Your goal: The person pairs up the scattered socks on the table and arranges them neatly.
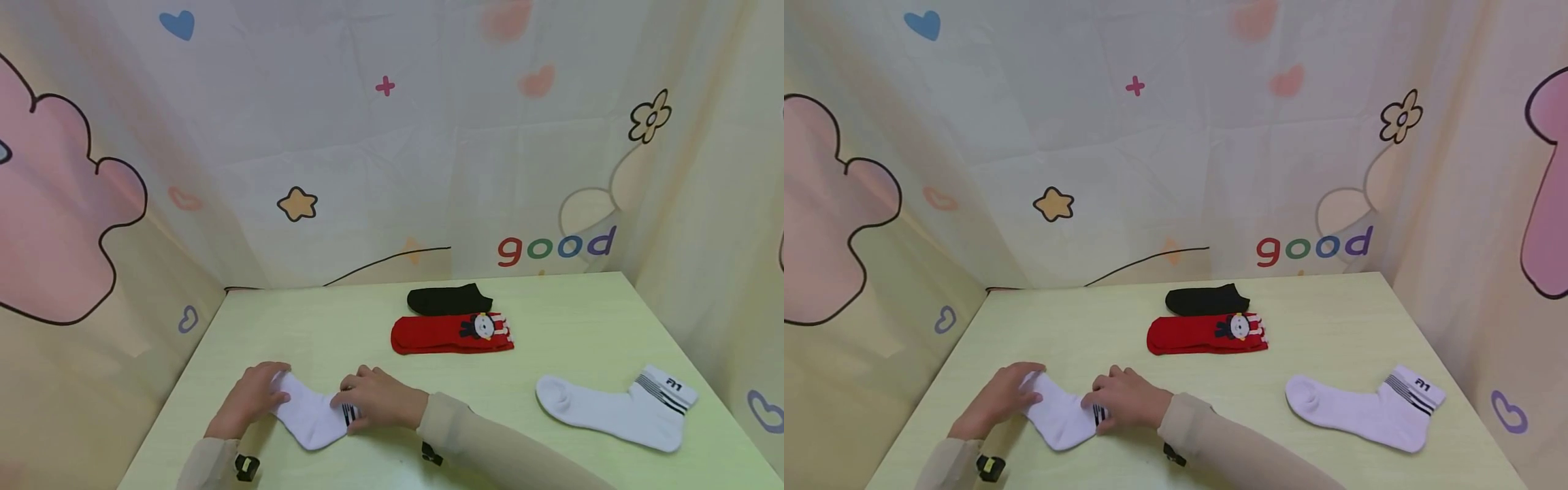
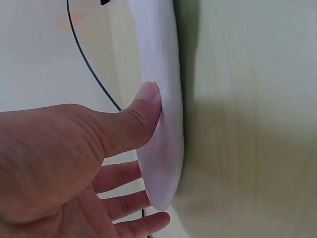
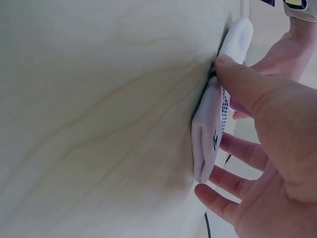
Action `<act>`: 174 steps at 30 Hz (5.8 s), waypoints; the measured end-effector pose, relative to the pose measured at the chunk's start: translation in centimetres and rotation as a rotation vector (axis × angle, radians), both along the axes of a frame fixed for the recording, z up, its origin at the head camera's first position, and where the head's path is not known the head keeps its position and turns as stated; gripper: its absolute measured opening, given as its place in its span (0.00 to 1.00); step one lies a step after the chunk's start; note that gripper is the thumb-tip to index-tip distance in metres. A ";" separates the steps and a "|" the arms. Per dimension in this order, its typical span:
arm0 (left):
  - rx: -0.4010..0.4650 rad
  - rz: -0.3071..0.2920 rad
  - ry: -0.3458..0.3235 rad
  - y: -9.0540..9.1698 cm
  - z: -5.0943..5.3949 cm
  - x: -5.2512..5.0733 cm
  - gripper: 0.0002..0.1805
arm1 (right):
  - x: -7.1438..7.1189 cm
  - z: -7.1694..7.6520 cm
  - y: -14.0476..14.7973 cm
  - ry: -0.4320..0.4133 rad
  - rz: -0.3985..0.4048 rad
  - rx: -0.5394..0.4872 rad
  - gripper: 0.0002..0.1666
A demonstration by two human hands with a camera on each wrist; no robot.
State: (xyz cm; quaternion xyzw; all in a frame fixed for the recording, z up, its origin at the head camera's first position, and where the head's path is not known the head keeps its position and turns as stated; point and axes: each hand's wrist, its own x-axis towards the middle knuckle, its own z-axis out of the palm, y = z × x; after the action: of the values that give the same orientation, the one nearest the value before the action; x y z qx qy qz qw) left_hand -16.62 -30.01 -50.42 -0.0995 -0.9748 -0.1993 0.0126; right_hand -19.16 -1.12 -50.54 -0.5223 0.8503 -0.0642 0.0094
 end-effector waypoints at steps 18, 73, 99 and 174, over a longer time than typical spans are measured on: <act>-0.027 0.013 0.043 0.4 -0.2 0.0 0.24 | 0.1 0.0 -0.1 0.020 -0.001 -0.001 0.27; -0.034 0.099 0.071 -1.0 1.1 -0.3 0.13 | 0.0 0.7 0.0 0.007 0.015 -0.035 0.23; 0.007 0.015 0.144 -1.8 2.7 0.8 0.14 | -0.1 2.6 1.4 -0.233 -0.067 -0.063 0.23; 0.229 -0.019 0.134 3.3 5.9 0.3 0.14 | -0.1 7.3 9.1 -0.253 -0.131 -0.183 0.20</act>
State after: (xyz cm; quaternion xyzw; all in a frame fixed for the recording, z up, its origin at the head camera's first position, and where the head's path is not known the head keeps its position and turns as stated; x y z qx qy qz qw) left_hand -16.32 -26.68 -44.53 -0.1200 -0.9416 -0.3024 0.0871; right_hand -19.31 8.00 -43.28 -0.4519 0.8653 -0.2071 0.0647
